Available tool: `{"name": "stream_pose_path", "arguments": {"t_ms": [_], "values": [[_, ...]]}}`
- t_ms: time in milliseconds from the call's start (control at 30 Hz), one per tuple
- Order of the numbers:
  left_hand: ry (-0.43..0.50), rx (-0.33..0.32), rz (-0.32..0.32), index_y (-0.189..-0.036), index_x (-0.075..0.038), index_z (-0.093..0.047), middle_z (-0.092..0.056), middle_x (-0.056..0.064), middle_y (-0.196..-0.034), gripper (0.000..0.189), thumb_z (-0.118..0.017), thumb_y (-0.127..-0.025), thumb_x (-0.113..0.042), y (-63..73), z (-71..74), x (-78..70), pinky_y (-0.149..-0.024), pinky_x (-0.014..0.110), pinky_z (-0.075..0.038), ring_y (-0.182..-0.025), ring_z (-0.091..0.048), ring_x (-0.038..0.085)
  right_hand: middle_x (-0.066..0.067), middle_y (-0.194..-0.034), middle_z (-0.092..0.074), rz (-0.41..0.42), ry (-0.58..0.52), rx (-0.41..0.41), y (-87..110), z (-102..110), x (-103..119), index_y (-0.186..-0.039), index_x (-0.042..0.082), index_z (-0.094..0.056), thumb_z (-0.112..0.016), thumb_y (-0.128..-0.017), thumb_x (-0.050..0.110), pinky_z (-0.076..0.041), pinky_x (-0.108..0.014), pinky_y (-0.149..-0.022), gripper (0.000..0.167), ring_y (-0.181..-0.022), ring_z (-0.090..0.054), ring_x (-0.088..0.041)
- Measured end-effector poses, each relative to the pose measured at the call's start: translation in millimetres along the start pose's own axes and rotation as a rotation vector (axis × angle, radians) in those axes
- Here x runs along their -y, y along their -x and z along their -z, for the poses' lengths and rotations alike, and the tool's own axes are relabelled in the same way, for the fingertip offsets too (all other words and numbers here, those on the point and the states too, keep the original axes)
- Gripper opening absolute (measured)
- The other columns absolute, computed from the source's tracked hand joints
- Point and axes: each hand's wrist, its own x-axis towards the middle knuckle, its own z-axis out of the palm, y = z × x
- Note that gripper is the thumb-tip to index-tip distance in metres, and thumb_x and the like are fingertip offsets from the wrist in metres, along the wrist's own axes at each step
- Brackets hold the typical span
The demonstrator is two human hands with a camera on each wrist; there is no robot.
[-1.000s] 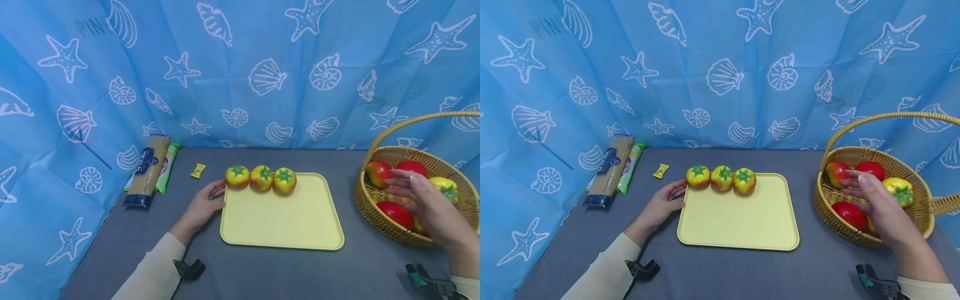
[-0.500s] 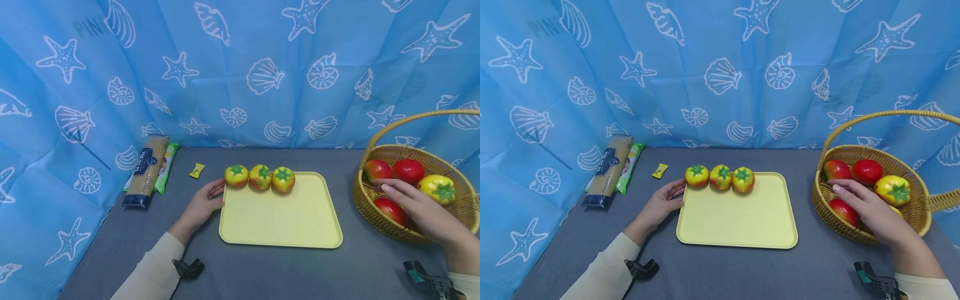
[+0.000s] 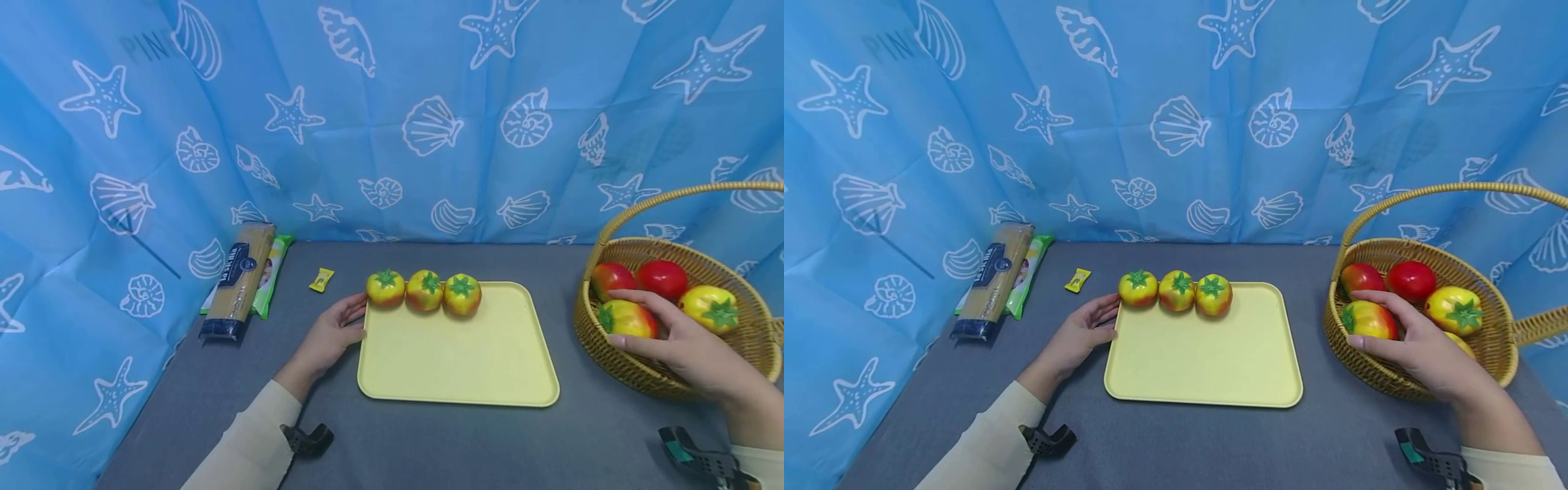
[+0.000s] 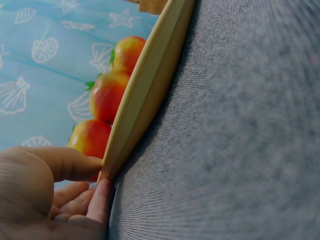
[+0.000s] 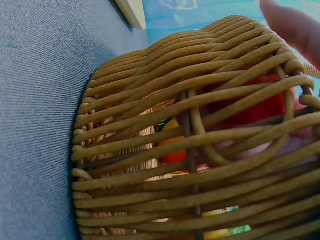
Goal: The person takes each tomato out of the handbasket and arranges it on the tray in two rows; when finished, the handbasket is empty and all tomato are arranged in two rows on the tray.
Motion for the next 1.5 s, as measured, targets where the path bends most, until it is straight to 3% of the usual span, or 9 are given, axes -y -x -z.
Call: {"name": "stream_pose_path", "arguments": {"t_ms": [133,300,500,633,867,1233,1367,1500], "values": [[0.011,0.002,-0.003,-0.164,0.001,-0.043,-0.047,0.015,-0.165,0.074,-0.066,-0.093,0.01,0.6,0.1,-0.3,-0.115,0.041,-0.05,-0.149,-0.048,0.03,-0.023,-0.143,-0.035,0.044,-0.079,-0.034,0.7,0,-3,-0.166,0.021,-0.032,-0.073,-0.102,0.0,-0.064,-0.028,-0.074,0.079,-0.099,-0.063,-0.01],[0.011,-0.003,0.0,-0.164,0.001,-0.043,-0.047,0.016,-0.165,0.074,-0.066,-0.094,0.011,1.9,-1.0,-3.1,-0.115,0.041,-0.05,-0.149,-0.048,0.03,-0.02,-0.143,-0.036,0.045,-0.061,-0.094,0.2,-1,0,-0.162,0.017,-0.032,-0.075,-0.102,0.002,-0.063,-0.024,-0.075,0.075,-0.102,-0.06,-0.005],[0.004,-0.005,0.001,-0.164,0.001,-0.043,-0.047,0.016,-0.165,0.074,-0.066,-0.094,0.01,1.8,-1.0,-3.5,-0.116,0.042,-0.049,-0.149,-0.047,0.031,-0.008,-0.134,-0.042,0.11,-0.107,-0.152,-0.3,-2,1,-0.153,0.029,-0.04,-0.074,-0.099,-0.008,-0.063,-0.021,-0.075,0.074,-0.101,-0.062,-0.005],[0.005,-0.003,-0.002,-0.164,0.001,-0.043,-0.047,0.016,-0.165,0.074,-0.066,-0.094,0.01,1.9,-1.0,-3.3,-0.116,0.042,-0.049,-0.149,-0.047,0.031,-0.001,-0.133,-0.042,0.156,-0.164,-0.192,-0.3,-2,3,-0.151,0.029,-0.041,-0.072,-0.095,-0.017,-0.063,-0.02,-0.074,0.079,-0.102,-0.062,-0.006],[0.016,-0.001,-0.002,-0.164,0.002,-0.042,-0.047,0.016,-0.165,0.075,-0.066,-0.093,0.011,2.0,-0.6,-2.9,-0.115,0.042,-0.05,-0.15,-0.047,0.031,0.006,-0.136,-0.04,0.132,-0.129,-0.276,2.1,-5,10,-0.153,0.028,-0.039,-0.076,-0.095,-0.013,-0.06,-0.015,-0.077,0.08,-0.108,-0.057,-0.004],[0.014,0.002,-0.009,-0.163,0.003,-0.043,-0.047,0.018,-0.165,0.074,-0.067,-0.093,0.011,2.0,0.5,-1.5,-0.115,0.042,-0.049,-0.15,-0.047,0.033,0.005,-0.142,-0.04,0.21,-0.17,-0.26,3.3,-10,27,-0.157,0.027,-0.037,-0.073,-0.094,-0.018,-0.06,-0.015,-0.079,0.085,-0.112,-0.059,-0.005],[0.01,0.0,-0.001,-0.164,0.002,-0.043,-0.047,0.017,-0.165,0.075,-0.067,-0.093,0.01,1.1,0.3,-0.5,-0.115,0.041,-0.05,-0.15,-0.047,0.032,0.002,-0.144,-0.042,0.253,-0.233,-0.23,3.6,-14,34,-0.158,0.02,-0.042,-0.071,-0.094,-0.021,-0.06,-0.015,-0.081,0.081,-0.114,-0.062,-0.005],[0.007,-0.001,-0.004,-0.164,0.002,-0.043,-0.048,0.016,-0.164,0.074,-0.067,-0.094,0.01,1.0,-0.3,0.2,-0.114,0.04,-0.051,-0.149,-0.048,0.031,0.0,-0.145,-0.041,0.231,-0.172,-0.224,5.2,-18,41,-0.157,0.018,-0.043,-0.073,-0.096,-0.015,-0.059,-0.014,-0.082,0.076,-0.114,-0.061,-0.003]]}}
